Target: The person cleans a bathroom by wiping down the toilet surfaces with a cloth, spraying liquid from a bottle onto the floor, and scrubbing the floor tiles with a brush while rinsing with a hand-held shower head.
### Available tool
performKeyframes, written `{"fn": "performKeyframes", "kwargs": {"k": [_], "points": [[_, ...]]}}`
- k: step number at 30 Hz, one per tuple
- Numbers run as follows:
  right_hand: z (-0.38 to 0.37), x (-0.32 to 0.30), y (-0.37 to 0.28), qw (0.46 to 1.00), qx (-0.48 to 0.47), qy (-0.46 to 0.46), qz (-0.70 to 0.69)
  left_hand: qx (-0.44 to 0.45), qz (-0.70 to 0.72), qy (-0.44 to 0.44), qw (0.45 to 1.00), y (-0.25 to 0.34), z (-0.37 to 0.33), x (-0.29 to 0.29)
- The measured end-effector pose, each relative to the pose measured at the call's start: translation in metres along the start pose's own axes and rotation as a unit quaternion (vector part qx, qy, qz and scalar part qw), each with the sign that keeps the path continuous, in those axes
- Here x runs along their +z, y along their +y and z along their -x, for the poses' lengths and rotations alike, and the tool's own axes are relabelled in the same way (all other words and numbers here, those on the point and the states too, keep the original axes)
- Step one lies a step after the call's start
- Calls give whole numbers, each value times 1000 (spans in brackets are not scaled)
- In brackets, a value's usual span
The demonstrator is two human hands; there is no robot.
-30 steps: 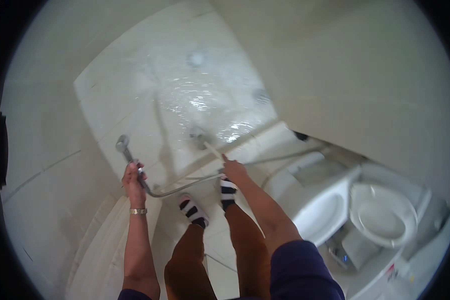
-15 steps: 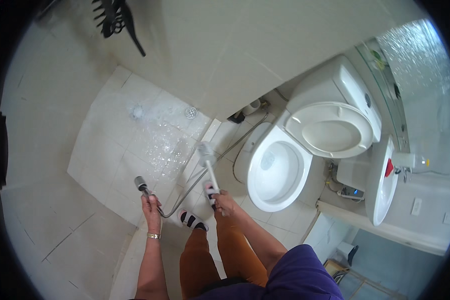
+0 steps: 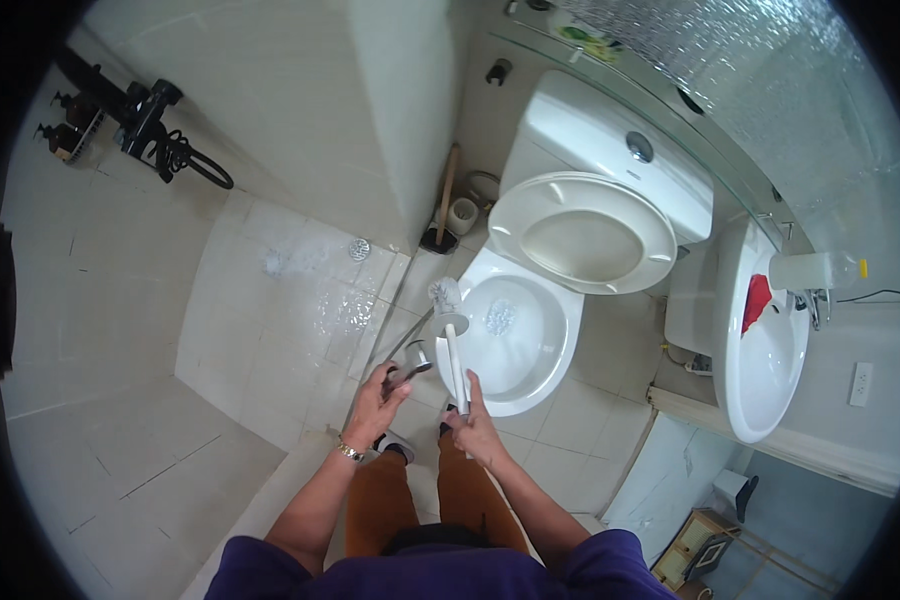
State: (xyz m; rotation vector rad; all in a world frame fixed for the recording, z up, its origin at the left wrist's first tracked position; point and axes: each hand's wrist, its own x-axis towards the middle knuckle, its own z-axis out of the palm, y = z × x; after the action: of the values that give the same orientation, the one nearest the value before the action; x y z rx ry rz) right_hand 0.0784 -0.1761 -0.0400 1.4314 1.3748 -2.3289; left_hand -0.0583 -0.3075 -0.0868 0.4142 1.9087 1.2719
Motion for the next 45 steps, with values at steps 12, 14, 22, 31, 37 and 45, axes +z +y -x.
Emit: {"fn": "performKeyframes", "kwargs": {"k": [12, 14, 22, 31, 37, 45], "points": [[-38, -80, 29, 992, -67, 104, -27, 123, -297, -235, 917, 83, -64, 126], [-33, -78, 16, 990, 3, 140, -20, 88, -277, -358, 887, 80, -112, 95], [-60, -93, 78, 961, 12, 275, -25, 145, -617, -67, 770, -9, -493, 144], [-75, -52, 52, 961, 7, 268, -72, 246, -897, -70, 360, -83, -665, 67], [-82, -69, 49, 965, 43, 234, -107, -30, -818, -252, 516, -88, -517, 97], [-69, -80, 42, 975, 14, 199, -101, -84, -614, -146, 771, -61, -355, 33]]}}
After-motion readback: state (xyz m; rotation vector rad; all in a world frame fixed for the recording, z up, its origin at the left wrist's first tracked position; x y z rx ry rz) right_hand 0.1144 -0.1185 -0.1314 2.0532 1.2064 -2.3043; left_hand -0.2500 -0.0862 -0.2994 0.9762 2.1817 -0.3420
